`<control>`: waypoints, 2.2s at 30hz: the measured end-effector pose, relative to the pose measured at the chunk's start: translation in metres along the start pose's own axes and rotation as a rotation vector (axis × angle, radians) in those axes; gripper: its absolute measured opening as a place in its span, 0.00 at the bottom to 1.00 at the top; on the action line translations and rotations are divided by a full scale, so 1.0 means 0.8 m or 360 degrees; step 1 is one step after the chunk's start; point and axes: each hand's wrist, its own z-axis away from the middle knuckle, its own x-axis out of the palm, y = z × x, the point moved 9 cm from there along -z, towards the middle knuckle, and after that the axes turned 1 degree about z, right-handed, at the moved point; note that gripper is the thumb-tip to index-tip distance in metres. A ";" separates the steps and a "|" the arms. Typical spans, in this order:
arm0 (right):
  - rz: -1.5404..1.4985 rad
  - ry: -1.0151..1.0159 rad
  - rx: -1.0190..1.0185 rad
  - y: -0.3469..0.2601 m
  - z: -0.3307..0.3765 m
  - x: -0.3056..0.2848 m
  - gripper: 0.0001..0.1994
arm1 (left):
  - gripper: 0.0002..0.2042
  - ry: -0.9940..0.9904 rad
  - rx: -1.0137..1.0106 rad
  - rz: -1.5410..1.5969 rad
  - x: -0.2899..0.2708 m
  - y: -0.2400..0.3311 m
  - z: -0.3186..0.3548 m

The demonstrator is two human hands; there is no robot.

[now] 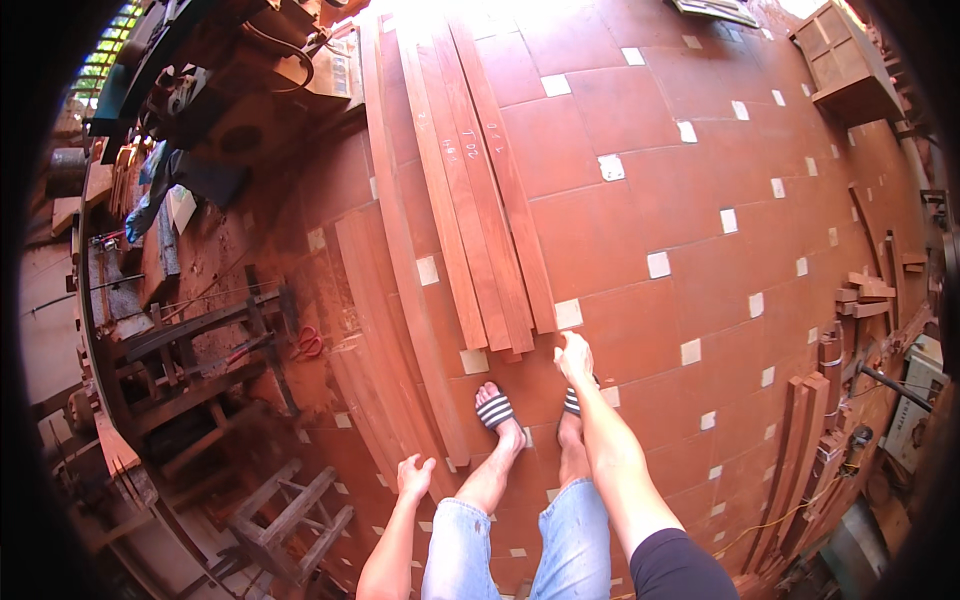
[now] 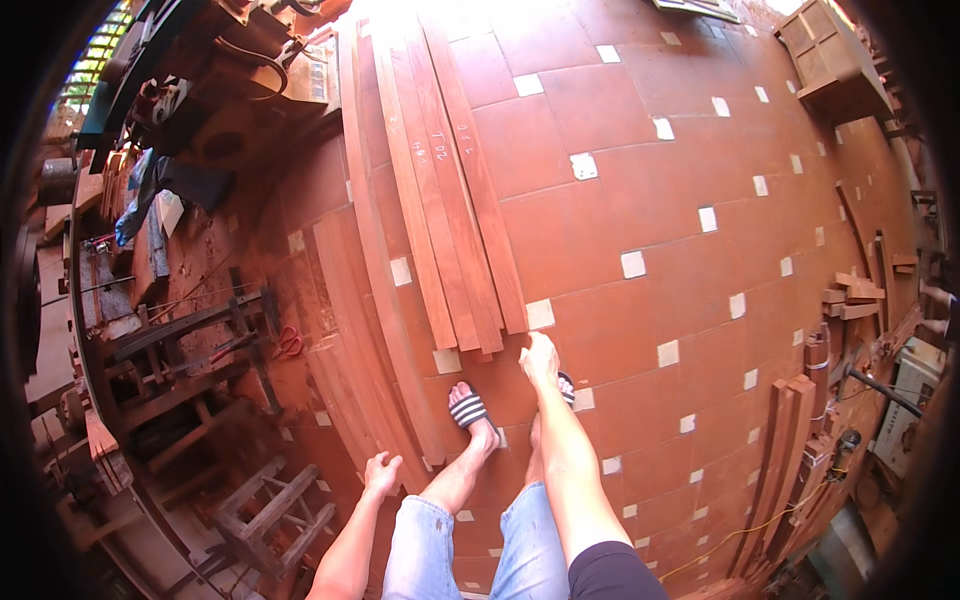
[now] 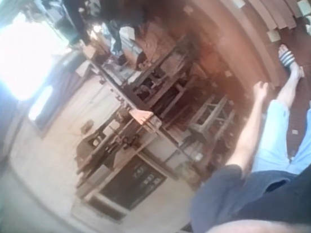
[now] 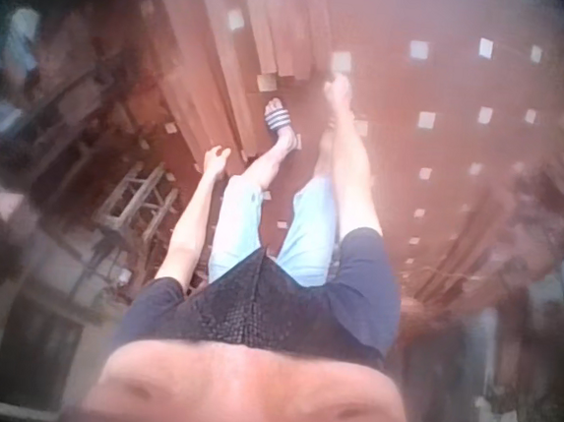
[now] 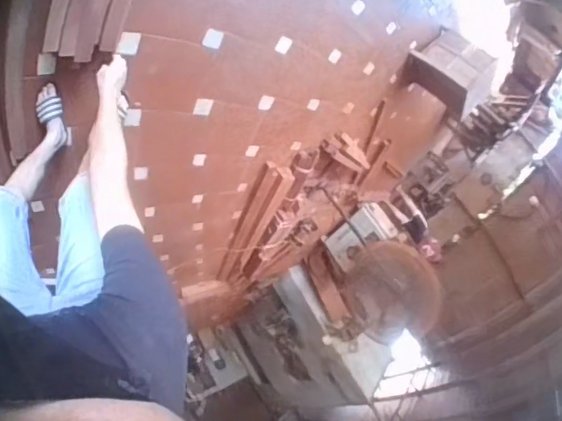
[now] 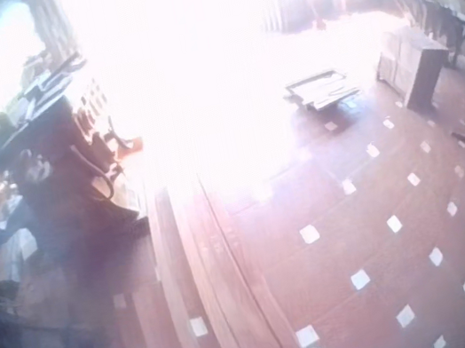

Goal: The person carries a long wooden plank to a bandsaw, positions it, and cuts it into smaller pieces. They then use a set square and pencil to mark the plank before making additional cuts.

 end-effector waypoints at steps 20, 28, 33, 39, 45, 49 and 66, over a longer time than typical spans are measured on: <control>0.0334 0.0054 0.0429 -0.164 0.257 -0.440 0.15 | 0.24 -0.0443 -0.0107 0.1107 -0.097 -0.119 0.247; 0.0376 -0.0141 -0.0214 -0.435 0.191 -0.381 0.17 | 0.24 -0.0205 -0.0067 0.1410 -0.177 -0.143 0.177; 0.0333 -0.0227 -0.0830 -0.608 0.211 -0.368 0.19 | 0.18 -0.0065 0.0204 0.1821 -0.222 -0.021 0.220; 0.0177 -0.0645 -0.1412 -0.875 0.374 -0.239 0.26 | 0.21 0.0312 0.0389 0.2191 -0.205 -0.010 0.322; 0.0575 -0.0825 -0.1965 -0.976 0.490 -0.180 0.32 | 0.23 0.0167 -0.0141 0.2506 -0.075 -0.008 0.424; 0.0926 -0.0806 -0.2037 -0.993 0.508 -0.142 0.39 | 0.24 0.0167 -0.0424 0.2690 -0.009 0.009 0.482; 0.0688 -0.1403 -0.1672 -0.739 0.446 -0.345 0.34 | 0.39 0.0419 0.0246 0.3285 -0.260 0.157 0.475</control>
